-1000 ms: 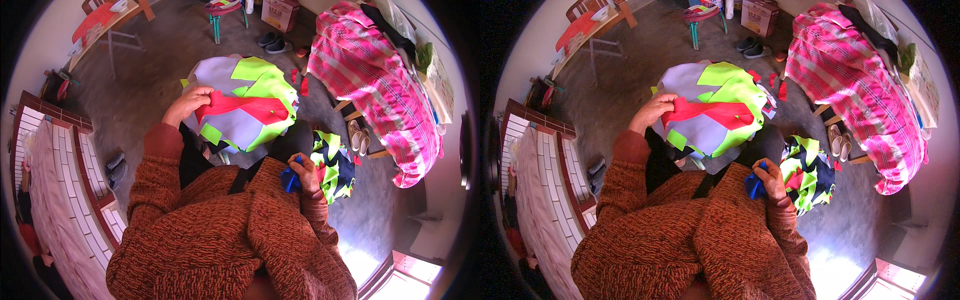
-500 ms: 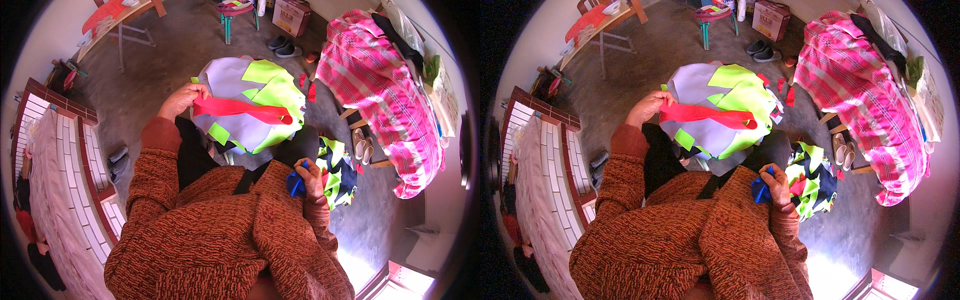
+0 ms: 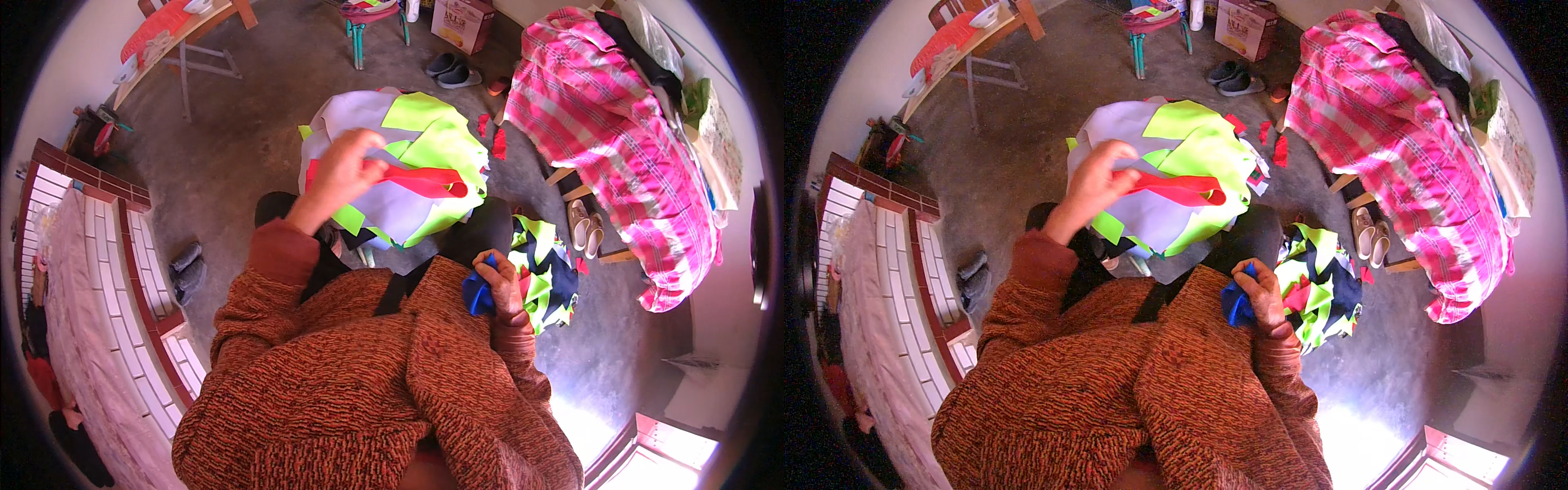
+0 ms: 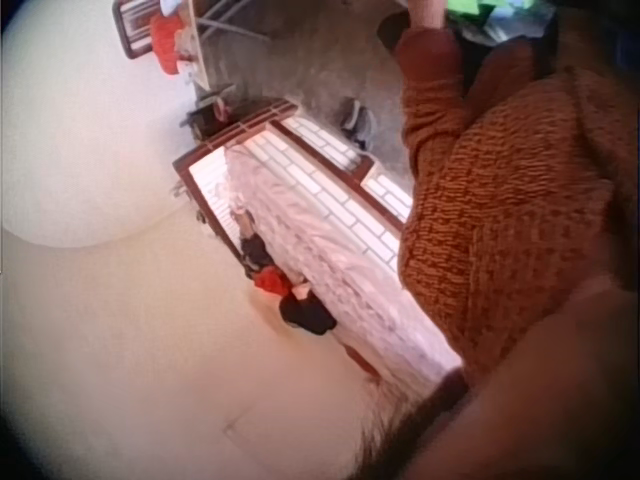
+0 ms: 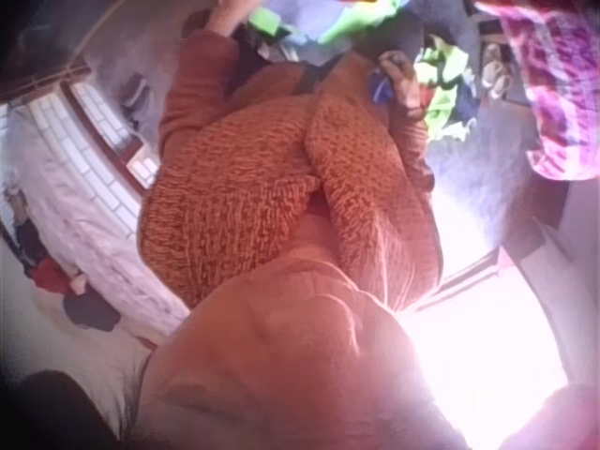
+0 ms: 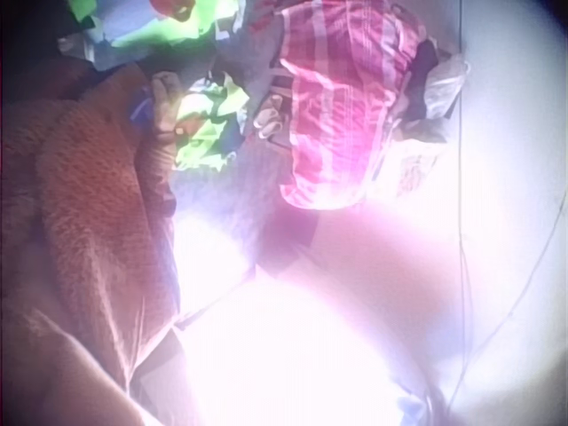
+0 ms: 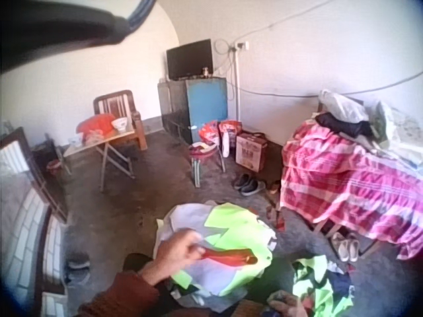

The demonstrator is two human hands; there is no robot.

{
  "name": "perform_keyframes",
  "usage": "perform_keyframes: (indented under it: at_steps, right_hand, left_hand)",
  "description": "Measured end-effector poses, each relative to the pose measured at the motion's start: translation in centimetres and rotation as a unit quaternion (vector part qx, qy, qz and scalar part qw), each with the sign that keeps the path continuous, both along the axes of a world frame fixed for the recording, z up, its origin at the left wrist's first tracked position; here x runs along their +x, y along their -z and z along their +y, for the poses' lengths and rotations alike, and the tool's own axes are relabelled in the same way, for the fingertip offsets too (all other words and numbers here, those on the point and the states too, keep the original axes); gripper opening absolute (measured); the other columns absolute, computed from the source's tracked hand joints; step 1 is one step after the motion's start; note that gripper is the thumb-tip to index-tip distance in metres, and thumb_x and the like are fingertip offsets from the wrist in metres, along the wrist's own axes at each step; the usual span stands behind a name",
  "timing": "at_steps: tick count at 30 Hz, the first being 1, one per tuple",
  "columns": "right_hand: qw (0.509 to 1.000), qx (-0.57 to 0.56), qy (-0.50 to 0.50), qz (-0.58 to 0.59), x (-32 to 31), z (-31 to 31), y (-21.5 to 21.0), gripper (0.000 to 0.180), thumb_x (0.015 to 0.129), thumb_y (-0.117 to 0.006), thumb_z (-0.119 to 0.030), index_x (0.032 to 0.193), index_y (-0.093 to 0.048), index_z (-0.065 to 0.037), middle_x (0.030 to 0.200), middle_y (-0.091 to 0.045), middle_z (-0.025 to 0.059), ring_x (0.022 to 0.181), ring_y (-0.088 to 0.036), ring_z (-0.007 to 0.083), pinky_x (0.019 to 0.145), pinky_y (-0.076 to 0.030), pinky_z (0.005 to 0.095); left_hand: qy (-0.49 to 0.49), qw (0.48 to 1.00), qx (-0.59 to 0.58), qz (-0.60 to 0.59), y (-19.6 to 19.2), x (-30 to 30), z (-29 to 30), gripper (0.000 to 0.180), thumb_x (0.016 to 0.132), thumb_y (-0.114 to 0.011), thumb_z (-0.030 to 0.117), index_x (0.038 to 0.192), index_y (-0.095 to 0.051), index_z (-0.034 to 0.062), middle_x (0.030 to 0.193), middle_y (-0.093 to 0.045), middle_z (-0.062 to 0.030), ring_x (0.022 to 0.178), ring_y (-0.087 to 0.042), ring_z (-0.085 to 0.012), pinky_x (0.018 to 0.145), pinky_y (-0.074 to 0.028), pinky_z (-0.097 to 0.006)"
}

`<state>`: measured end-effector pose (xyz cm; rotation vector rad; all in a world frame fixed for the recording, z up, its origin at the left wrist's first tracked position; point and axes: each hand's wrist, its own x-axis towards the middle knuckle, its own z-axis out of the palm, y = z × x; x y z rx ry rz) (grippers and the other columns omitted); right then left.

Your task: The person sits on the floor and assembles a spherical decoration by attaching colorful fabric pieces to a base. They pick up individual pieces, fold or position them, and press them onto the surface, gradually covering the sphere with green, red, blue, and black fabric.

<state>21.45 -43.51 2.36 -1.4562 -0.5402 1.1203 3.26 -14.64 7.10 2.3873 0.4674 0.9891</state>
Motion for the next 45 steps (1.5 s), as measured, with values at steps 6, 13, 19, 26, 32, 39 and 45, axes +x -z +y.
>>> perform_keyframes:
  at_steps: [6,13,19,26,32,39,45]
  right_hand:
    - [1.000,0.006,0.005,-0.024,0.1,-0.3,0.2,0.009,0.084,-0.058,-0.010,0.090,-0.058,-0.004,0.075,-0.053,-0.0033,0.067,-0.047,0.0049,0.061,-0.038,0.0188]
    - [1.000,0.018,0.004,-0.015,0.1,-0.3,0.4,0.008,0.084,-0.058,-0.010,0.089,-0.059,-0.004,0.075,-0.053,-0.0035,0.068,-0.046,0.0046,0.061,-0.038,0.0189]
    - [0.999,0.010,0.002,-0.033,0.1,-0.2,0.5,0.007,0.084,-0.058,-0.010,0.088,-0.059,-0.004,0.075,-0.052,-0.0035,0.068,-0.047,0.0051,0.062,-0.037,0.0192]
    - [1.000,0.006,0.010,-0.026,0.1,-0.2,0.5,0.007,0.084,-0.058,-0.010,0.089,-0.059,-0.005,0.074,-0.052,-0.0038,0.067,-0.046,0.0049,0.061,-0.037,0.0190]
    - [1.000,0.006,0.022,-0.016,0.1,-0.3,0.7,0.008,0.084,-0.058,-0.010,0.089,-0.059,-0.005,0.074,-0.052,-0.0036,0.066,-0.046,0.0051,0.061,-0.037,0.0188]
    - [0.999,0.024,0.019,-0.022,0.1,-0.2,0.7,0.008,0.084,-0.059,-0.011,0.089,-0.059,-0.005,0.075,-0.053,-0.0035,0.067,-0.047,0.0052,0.061,-0.037,0.0189]
    - [0.996,0.049,0.074,0.027,0.5,-0.9,0.7,0.011,0.087,-0.059,-0.014,0.095,-0.057,-0.007,0.075,-0.052,-0.0039,0.066,-0.047,0.0056,0.060,-0.038,0.0187]
  left_hand:
    - [0.045,0.987,0.132,0.079,1.8,5.5,-4.1,0.033,0.064,-0.071,0.011,0.093,-0.056,0.0078,0.090,-0.055,-0.0089,0.090,-0.052,-0.0273,0.081,-0.041,-0.040]
    - [0.041,0.987,0.109,0.108,3.0,6.6,-4.4,0.020,0.065,-0.070,0.008,0.082,-0.059,0.0073,0.085,-0.057,-0.0069,0.088,-0.055,-0.0258,0.080,-0.042,-0.039]
    - [-0.041,0.991,0.079,-0.101,2.4,6.4,-4.3,0.019,0.064,-0.070,0.003,0.078,-0.058,0.0086,0.073,-0.059,-0.0044,0.072,-0.057,-0.0266,0.069,-0.043,-0.039]
    - [-0.054,0.987,0.138,0.058,3.4,6.9,-6.0,0.023,0.072,-0.069,0.016,0.091,-0.059,0.0072,0.105,-0.054,-0.0103,0.100,-0.051,-0.0254,0.088,-0.036,-0.042]
    - [-0.026,0.981,0.166,0.101,4.6,6.4,-6.5,0.042,0.068,-0.070,0.017,0.107,-0.058,0.0088,0.120,-0.048,-0.0134,0.115,-0.043,-0.0311,0.099,-0.030,-0.048]
    - [0.003,0.947,0.224,0.230,5.2,5.9,-7.7,0.060,0.078,-0.063,0.039,0.133,-0.045,0.0222,0.144,-0.030,-0.0119,0.134,-0.025,-0.0297,0.106,-0.017,-0.058]
    - [-0.017,0.950,0.231,0.212,5.2,6.6,-8.4,0.050,0.079,-0.063,0.029,0.127,-0.051,0.0215,0.138,-0.039,-0.0124,0.129,-0.033,-0.0334,0.104,-0.022,-0.058]
